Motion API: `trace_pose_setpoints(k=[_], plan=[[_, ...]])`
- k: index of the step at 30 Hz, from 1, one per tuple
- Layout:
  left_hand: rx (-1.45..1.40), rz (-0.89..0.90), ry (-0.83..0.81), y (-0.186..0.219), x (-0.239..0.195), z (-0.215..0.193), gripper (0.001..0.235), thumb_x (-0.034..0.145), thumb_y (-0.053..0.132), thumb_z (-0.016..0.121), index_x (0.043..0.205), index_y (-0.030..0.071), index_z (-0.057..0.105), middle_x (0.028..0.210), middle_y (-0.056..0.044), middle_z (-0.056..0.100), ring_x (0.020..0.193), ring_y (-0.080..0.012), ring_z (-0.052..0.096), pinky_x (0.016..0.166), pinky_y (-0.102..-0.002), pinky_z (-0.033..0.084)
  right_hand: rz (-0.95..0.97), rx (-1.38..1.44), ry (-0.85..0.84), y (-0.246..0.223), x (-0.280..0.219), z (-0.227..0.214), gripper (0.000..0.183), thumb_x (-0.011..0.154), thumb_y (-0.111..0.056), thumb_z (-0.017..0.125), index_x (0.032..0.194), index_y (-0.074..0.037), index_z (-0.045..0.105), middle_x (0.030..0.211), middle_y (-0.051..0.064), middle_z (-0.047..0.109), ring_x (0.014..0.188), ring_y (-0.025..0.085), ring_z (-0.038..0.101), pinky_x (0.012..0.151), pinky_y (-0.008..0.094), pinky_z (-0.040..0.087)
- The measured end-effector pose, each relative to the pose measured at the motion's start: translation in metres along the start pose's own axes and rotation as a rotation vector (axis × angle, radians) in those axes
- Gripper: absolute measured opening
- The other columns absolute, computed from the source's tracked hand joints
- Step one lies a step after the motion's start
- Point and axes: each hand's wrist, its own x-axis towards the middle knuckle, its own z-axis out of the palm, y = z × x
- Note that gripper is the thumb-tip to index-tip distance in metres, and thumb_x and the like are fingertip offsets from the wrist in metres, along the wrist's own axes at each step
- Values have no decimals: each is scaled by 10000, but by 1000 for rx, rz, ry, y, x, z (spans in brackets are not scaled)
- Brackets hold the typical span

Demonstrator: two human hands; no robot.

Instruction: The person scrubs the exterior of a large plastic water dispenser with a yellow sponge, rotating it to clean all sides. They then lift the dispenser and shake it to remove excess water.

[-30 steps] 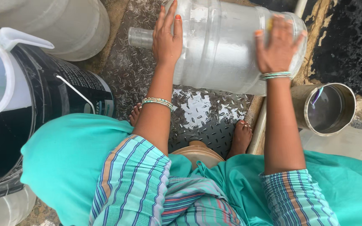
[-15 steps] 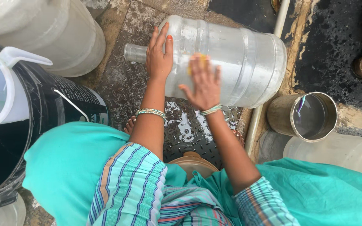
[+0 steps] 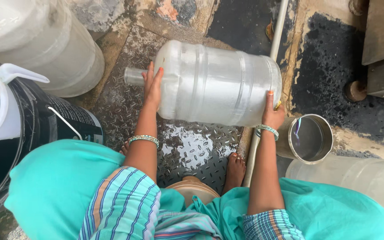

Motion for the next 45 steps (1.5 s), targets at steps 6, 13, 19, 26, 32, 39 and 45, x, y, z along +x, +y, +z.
trace_pose_setpoints(k=[6,13,19,26,32,39,45], plan=[[521,285,-27,36,0,24,571,972,612,512,1499,393,483,1682,-82,223,1533,-441,154,1237,-529,170,-390,-97,-93,-73,2,-39,1025,924,-752,550,1491,87,388,1447,379,409,1323,487,408,1090,510,330],[498,310,124,45,-20,30,433,992,549,484,1375,390,609,1610,-76,389,1458,-367,386,1167,-487,357,-964,-309,-344,-181,-143,47,769,1019,-626,334,1572,-91,351,1647,148,311,1551,336,192,1244,543,39],[526,129,112,54,-22,29,420,1018,515,357,1354,449,599,1610,18,377,1434,-318,398,1135,-460,357,-1076,-401,-464,-203,-129,60,615,1057,-475,259,1547,-131,403,1606,115,382,1507,271,286,1230,568,76],[563,209,173,61,-24,38,402,1029,491,378,1348,450,620,1580,-30,433,1423,-300,436,1131,-434,398,-525,-680,-193,-151,-8,-19,771,1077,-566,107,1459,-10,480,1606,188,365,1538,403,189,1238,543,108],[567,213,127,50,-21,40,398,1020,458,399,1351,422,617,1558,-41,460,1408,-306,438,1130,-426,381,-896,-335,-353,-209,-124,74,709,1040,-509,296,1447,38,490,1488,263,485,1396,383,422,1198,466,279],[456,370,150,21,-9,36,523,1052,386,356,1484,131,503,1544,-89,474,1410,-296,453,1131,-406,395,-1155,-219,-568,-225,-170,63,614,1025,-481,346,1456,-74,506,1552,131,464,1475,312,361,1233,474,201],[535,173,197,42,-13,47,505,1060,396,301,1474,192,505,1518,-48,514,1368,-295,508,1102,-413,428,-681,-497,-137,-130,-109,-34,860,985,-640,320,1556,3,305,1639,180,284,1540,306,204,1219,540,82]])
